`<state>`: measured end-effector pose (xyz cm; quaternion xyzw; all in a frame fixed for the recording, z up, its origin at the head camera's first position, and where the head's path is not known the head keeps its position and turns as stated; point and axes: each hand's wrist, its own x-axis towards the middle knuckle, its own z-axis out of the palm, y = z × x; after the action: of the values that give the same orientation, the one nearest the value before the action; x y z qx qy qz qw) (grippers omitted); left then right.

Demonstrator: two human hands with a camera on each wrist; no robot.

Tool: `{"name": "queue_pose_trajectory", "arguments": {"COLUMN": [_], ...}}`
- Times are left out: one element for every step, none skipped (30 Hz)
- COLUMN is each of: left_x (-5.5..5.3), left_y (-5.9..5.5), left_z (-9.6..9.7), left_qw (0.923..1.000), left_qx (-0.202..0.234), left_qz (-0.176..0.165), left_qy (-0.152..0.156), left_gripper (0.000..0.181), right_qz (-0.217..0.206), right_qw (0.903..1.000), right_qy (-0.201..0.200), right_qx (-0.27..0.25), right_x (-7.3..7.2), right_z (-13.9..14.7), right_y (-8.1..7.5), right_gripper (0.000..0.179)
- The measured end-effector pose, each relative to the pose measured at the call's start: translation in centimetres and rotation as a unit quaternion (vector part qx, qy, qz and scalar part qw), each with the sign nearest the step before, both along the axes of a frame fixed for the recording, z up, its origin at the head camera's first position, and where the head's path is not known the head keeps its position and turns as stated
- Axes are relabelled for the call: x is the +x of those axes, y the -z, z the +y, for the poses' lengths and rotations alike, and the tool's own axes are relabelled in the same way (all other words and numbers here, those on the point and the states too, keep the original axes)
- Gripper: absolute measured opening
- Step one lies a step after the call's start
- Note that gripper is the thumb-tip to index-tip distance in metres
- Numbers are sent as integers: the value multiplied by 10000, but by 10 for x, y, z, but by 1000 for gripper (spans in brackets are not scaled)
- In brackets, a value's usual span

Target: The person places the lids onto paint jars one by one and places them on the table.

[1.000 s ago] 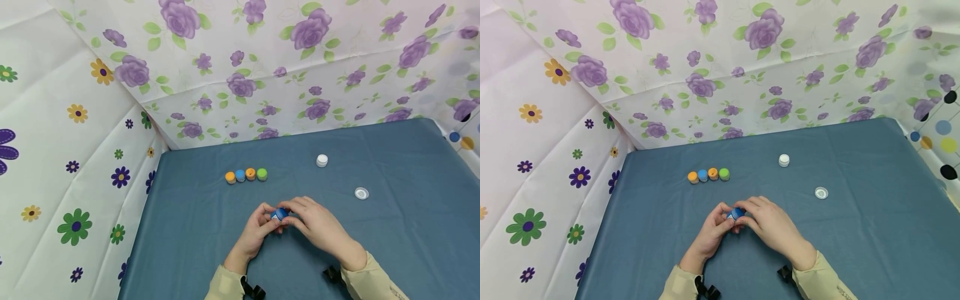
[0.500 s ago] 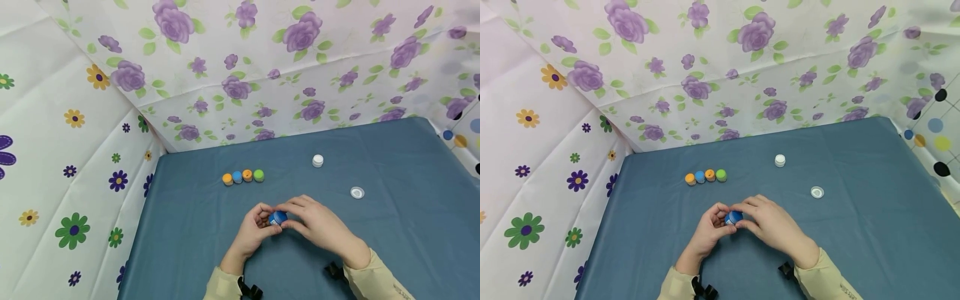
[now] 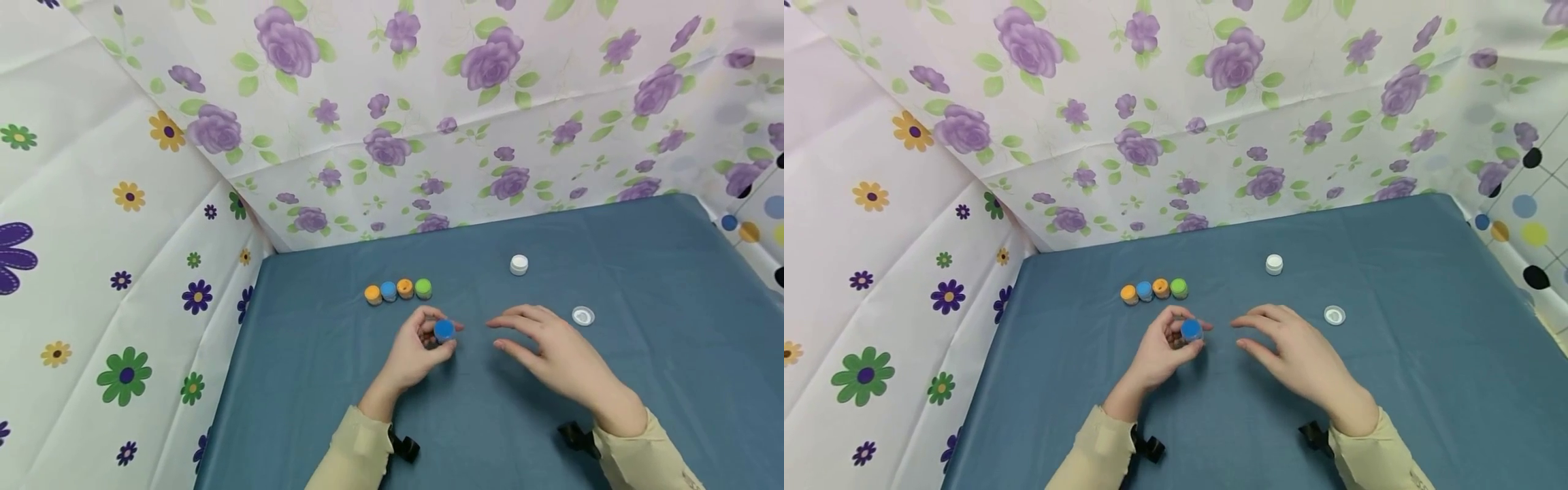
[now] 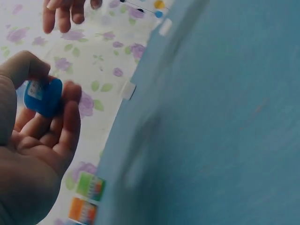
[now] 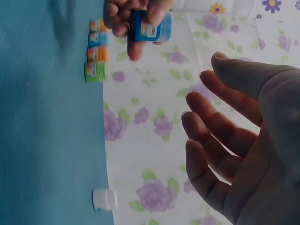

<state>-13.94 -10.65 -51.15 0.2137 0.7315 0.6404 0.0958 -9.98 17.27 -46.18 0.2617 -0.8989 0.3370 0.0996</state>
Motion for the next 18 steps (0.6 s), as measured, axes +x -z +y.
{"name": "queue_pose_trajectory", "arguments": {"left_x": [-5, -11, -17, -24, -30, -37, -44, -50, -56, -62, -68, -73, -78, -82, -86, -89, -91, -93], "left_y": [-3, -6, -8, -10, -12, -14, -15, -17, -18, -19, -20, -20, -21, -21, -21, -21, -20, -20], "left_z": [1, 2, 3, 4, 5, 6, 8, 9, 11, 12, 13, 15, 17, 18, 19, 21, 22, 23], "left_qw": [9993, 9974, 9941, 9895, 9839, 9772, 9697, 9610, 9510, 9412, 9310, 9208, 9113, 9018, 8944, 8881, 8818, 8770], "left_qx": [-328, -634, -949, -1255, -1527, -1798, -2055, -2315, -2595, -2842, -3091, -3338, -3554, -3768, -3939, -4081, -4219, -4325], "left_qz": [146, 300, 456, 635, 828, 1012, 1199, 1384, 1548, 1692, 1807, 1879, 1945, 1982, 1988, 1982, 1976, 1956], "left_qy": [-81, -168, -262, -347, -422, -500, -559, -611, -654, -686, -716, -732, -734, -734, -732, -735, -740, -743], "left_gripper": [32, 33, 33, 34, 35, 36, 37, 38, 38, 37, 37, 38, 37, 37, 36, 35, 34, 34], "right_qz": [-11, -35, -55, -81, -112, -136, -156, -175, -201, -228, -246, -269, -292, -311, -337, -352, -363, -373], "right_qw": [10000, 10000, 9999, 9999, 9998, 9997, 9997, 9996, 9995, 9994, 9993, 9993, 9991, 9990, 9989, 9988, 9987, 9986], "right_qy": [32, 62, 88, 115, 141, 158, 173, 186, 193, 209, 216, 218, 230, 237, 243, 257, 260, 273], "right_qx": [-1, 12, 28, 48, 64, 87, 106, 136, 145, 153, 163, 172, 183, 195, 196, 215, 226, 243], "right_x": [0, -1, -1, -2, -2, -2, -3, -3, -3, -3, -2, -2, -2, -1, -1, -1, -1, 0], "right_z": [3, 5, 8, 10, 13, 15, 17, 19, 20, 22, 23, 23, 24, 25, 25, 25, 25, 26], "right_y": [0, 1, 1, 2, 2, 3, 3, 4, 5, 5, 5, 5, 5, 5, 5, 5, 4, 4], "right_gripper": [33, 32, 31, 30, 30, 29, 29, 28, 27, 26, 26, 25, 24, 24, 23, 23, 22, 22]}}
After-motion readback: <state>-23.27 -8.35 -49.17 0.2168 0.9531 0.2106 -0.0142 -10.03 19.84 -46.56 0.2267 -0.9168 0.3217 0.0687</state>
